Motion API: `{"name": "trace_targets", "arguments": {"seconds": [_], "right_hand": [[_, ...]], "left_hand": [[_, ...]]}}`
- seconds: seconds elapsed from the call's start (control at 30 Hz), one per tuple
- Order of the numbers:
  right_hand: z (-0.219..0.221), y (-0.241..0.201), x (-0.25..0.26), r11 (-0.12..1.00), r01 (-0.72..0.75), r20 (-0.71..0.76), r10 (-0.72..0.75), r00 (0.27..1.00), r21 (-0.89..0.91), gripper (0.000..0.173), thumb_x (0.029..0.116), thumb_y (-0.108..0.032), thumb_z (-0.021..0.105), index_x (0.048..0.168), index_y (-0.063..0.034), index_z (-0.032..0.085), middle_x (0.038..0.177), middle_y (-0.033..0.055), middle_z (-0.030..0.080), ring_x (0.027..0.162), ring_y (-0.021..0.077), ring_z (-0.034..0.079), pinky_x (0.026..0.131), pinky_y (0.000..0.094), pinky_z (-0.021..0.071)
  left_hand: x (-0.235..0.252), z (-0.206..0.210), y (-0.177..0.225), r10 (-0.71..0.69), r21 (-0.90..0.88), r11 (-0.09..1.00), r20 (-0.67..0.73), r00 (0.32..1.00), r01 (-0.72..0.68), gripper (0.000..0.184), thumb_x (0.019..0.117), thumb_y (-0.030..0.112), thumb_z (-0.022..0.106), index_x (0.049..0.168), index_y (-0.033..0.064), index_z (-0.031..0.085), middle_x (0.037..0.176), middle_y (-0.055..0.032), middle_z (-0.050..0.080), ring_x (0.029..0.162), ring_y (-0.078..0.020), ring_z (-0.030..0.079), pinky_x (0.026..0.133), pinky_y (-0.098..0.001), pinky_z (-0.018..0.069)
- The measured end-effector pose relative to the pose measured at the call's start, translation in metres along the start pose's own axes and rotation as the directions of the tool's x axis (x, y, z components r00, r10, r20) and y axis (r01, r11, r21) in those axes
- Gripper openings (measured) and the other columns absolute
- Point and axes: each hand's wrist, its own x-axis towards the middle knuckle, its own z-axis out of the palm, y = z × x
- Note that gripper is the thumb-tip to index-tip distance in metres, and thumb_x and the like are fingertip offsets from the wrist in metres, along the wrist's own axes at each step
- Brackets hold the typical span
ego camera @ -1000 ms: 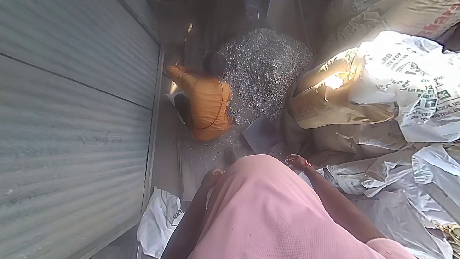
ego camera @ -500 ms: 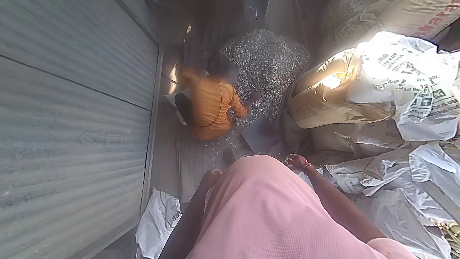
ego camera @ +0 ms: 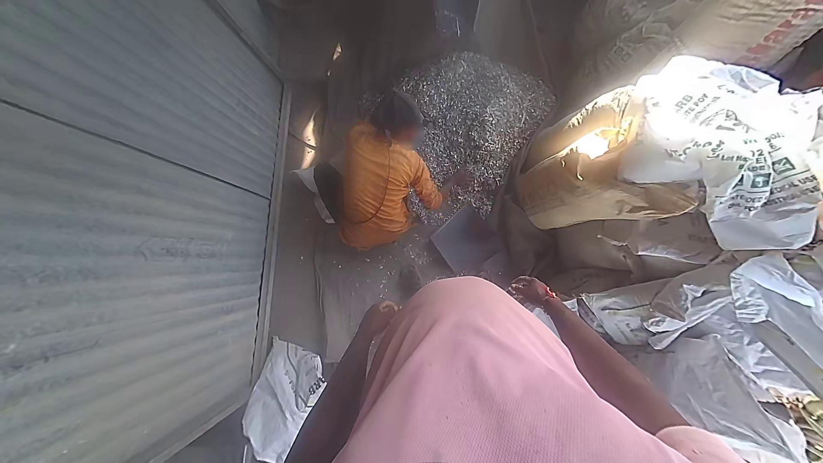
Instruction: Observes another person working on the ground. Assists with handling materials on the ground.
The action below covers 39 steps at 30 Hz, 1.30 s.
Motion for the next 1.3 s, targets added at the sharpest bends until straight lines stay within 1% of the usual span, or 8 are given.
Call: {"name": "trace_targets", "arguments": {"seconds": [0.1,0.3,0.4,0.57,0.77,1.07,1.17,1.3], "right_hand": [[0.002,-0.001,0.000,1.000,0.001,-0.001,-0.001,1.000,0.016,0.036,0.1063,-0.031,0.057,0.131,-0.0061,0.066,0.127,0.0197,0.068,0.120,0.0317,0.065,0.106,0.0512,0.0480],[0.002,-0.002,0.000,1.000,-0.008,0.007,0.007,1.000,0.004,0.037,0.1065,-0.032,0.057,0.132,-0.0067,0.066,0.129,0.0201,0.067,0.123,0.0327,0.063,0.107,0.0523,0.0470],[0.002,-0.002,-0.002,1.000,0.008,0.010,-0.008,1.000,0.014,0.035,0.1067,-0.030,0.057,0.131,-0.0058,0.066,0.127,0.0200,0.068,0.120,0.0316,0.064,0.106,0.0510,0.0472],[0.004,-0.002,-0.003,1.000,0.006,0.010,-0.006,1.000,0.019,0.035,0.1064,-0.030,0.057,0.130,-0.0056,0.066,0.126,0.0200,0.068,0.120,0.0315,0.064,0.106,0.0509,0.0478],[0.005,-0.002,-0.003,1.000,-0.002,0.006,0.002,1.000,0.006,0.036,0.1064,-0.031,0.057,0.131,-0.0066,0.067,0.127,0.0196,0.068,0.120,0.0320,0.064,0.106,0.0519,0.0466],[0.006,-0.001,-0.005,1.000,0.002,0.000,-0.002,1.000,-0.012,0.037,0.1063,-0.031,0.057,0.132,-0.0062,0.066,0.127,0.0199,0.068,0.122,0.0325,0.064,0.107,0.0527,0.0461],[0.008,0.002,-0.007,1.000,0.004,0.000,-0.004,1.000,0.009,0.036,0.1064,-0.031,0.057,0.132,-0.0064,0.066,0.128,0.0195,0.068,0.122,0.0319,0.064,0.107,0.0518,0.0464],[0.008,0.004,-0.008,1.000,0.004,0.004,-0.005,1.000,0.030,0.037,0.1067,-0.030,0.056,0.132,-0.0046,0.065,0.129,0.0205,0.067,0.121,0.0316,0.064,0.107,0.0505,0.0471]], "left_hand": [[0.002,0.003,-0.003,0.007,0.014,1.000,-0.007,1.000,-0.006,0.035,0.1069,0.031,0.055,0.129,0.0066,0.067,0.122,-0.0169,0.071,0.117,-0.0279,0.067,0.106,-0.0497,0.0495],[0.003,0.005,-0.008,0.028,0.034,0.999,-0.013,1.000,-0.028,0.036,0.1069,0.033,0.055,0.128,0.0078,0.068,0.121,-0.0158,0.072,0.115,-0.0272,0.068,0.105,-0.0497,0.0500],[-0.002,0.003,-0.004,0.022,0.019,1.000,-0.011,1.000,-0.022,0.034,0.1063,0.031,0.056,0.126,0.0064,0.069,0.120,-0.0170,0.071,0.114,-0.0280,0.067,0.104,-0.0502,0.0496],[-0.002,0.005,-0.005,0.008,0.022,1.000,-0.015,1.000,-0.008,0.034,0.1063,0.032,0.055,0.126,0.0078,0.069,0.120,-0.0156,0.072,0.114,-0.0272,0.068,0.104,-0.0499,0.0501],[-0.003,0.005,-0.006,0.016,0.017,1.000,-0.022,1.000,-0.016,0.033,0.1063,0.031,0.056,0.126,0.0079,0.069,0.119,-0.0167,0.071,0.113,-0.0277,0.068,0.103,-0.0503,0.0503],[-0.006,0.008,-0.009,0.009,0.016,1.000,-0.018,1.000,-0.009,0.032,0.1068,0.029,0.056,0.127,0.0079,0.069,0.122,-0.0164,0.071,0.116,-0.0276,0.067,0.106,-0.0502,0.0493],[-0.004,0.008,-0.010,0.006,0.018,1.000,-0.015,1.000,-0.006,0.034,0.1070,0.031,0.055,0.129,0.0081,0.068,0.123,-0.0166,0.070,0.117,-0.0279,0.067,0.106,-0.0507,0.0491],[-0.013,0.001,0.002,-0.009,0.031,0.999,0.001,1.000,0.009,0.035,0.1077,0.030,0.054,0.130,0.0070,0.067,0.123,-0.0180,0.070,0.117,-0.0296,0.067,0.105,-0.0513,0.0488]]}}
